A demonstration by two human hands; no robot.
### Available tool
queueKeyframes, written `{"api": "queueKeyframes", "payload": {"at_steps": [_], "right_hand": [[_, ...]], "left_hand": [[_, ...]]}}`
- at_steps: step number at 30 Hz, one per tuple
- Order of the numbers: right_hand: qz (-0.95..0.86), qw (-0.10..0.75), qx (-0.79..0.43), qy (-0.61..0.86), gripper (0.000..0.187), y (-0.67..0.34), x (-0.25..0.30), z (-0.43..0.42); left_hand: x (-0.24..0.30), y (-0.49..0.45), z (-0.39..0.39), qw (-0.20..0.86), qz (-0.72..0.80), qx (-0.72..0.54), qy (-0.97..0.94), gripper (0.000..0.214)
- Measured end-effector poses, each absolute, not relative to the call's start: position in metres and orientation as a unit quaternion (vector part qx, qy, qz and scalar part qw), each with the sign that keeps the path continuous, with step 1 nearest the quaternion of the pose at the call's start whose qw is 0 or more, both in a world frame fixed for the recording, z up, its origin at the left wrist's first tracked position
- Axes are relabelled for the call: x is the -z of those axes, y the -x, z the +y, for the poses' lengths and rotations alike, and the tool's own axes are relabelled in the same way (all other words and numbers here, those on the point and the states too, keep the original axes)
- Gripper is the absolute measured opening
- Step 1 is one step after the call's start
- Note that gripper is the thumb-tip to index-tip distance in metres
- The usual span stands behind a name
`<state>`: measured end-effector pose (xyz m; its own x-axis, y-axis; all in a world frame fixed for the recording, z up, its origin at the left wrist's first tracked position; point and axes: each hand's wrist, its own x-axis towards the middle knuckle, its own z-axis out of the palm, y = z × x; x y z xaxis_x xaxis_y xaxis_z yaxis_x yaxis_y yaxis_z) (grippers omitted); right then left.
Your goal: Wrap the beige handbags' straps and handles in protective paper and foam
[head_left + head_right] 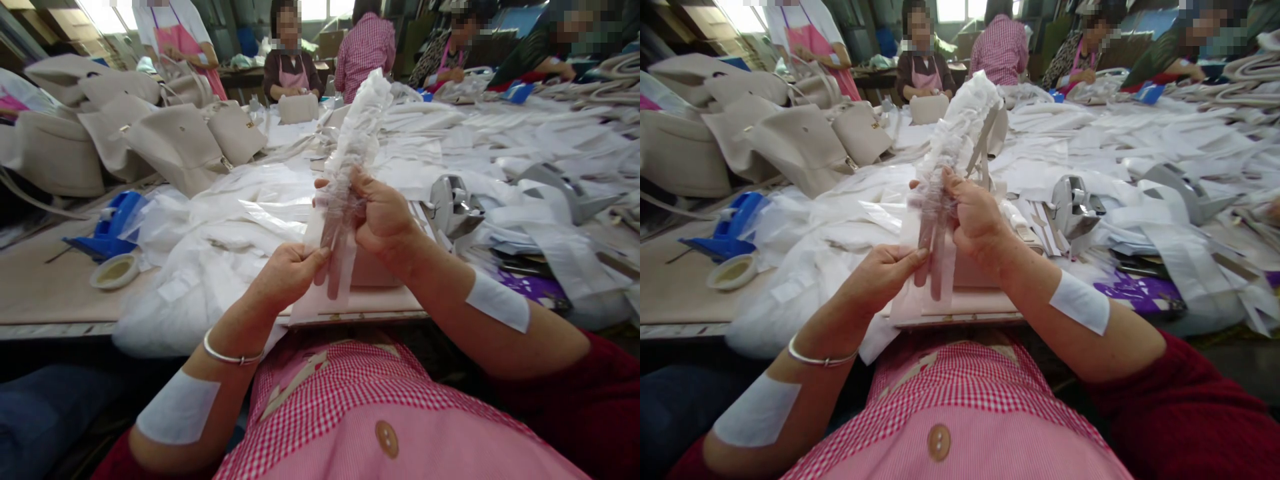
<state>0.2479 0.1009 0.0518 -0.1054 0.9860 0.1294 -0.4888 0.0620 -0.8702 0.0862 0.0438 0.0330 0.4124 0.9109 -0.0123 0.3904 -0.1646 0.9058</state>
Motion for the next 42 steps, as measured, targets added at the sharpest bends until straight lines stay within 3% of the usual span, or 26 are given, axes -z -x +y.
{"api": "queueKeyframes", "payload": {"at_steps": [4,11,18,23,27,31,36,39,42], "right_hand": [[-0.46,0.539,-0.646,0.284,0.037,-0.251,-0.055,0.089],[-0.438,0.589,-0.614,0.291,0.02,-0.245,-0.053,0.088],[-0.472,0.549,-0.601,0.337,0.02,-0.242,-0.039,0.075],[-0.484,0.58,-0.584,0.296,0.019,-0.255,-0.049,0.083],[-0.464,0.614,-0.581,0.265,0.018,-0.258,-0.053,0.093],[-0.445,0.599,-0.612,0.26,0.024,-0.251,-0.049,0.089],[-0.455,0.57,-0.627,0.274,0.028,-0.249,-0.035,0.085],[-0.543,0.54,-0.571,0.295,0.034,-0.263,-0.031,0.086],[-0.668,0.559,-0.325,0.367,0.051,-0.279,-0.035,0.076]], "left_hand": [[-0.029,-0.088,0.044,0.471,0.453,-0.286,-0.701,0.045],[-0.024,-0.095,0.047,0.518,0.441,-0.325,-0.657,0.04],[-0.023,-0.114,0.055,0.567,0.461,-0.439,-0.523,0.015],[-0.013,-0.095,0.055,0.633,0.36,-0.367,-0.579,0.028],[-0.009,-0.085,0.051,0.614,0.39,-0.314,-0.611,0.033],[-0.012,-0.097,0.052,0.579,0.45,-0.353,-0.581,0.039],[-0.014,-0.114,0.056,0.597,0.458,-0.407,-0.518,0.031],[-0.019,-0.107,0.055,0.573,0.491,-0.403,-0.518,0.033],[-0.028,-0.09,0.051,0.515,0.545,-0.407,-0.522,0.038]]}}
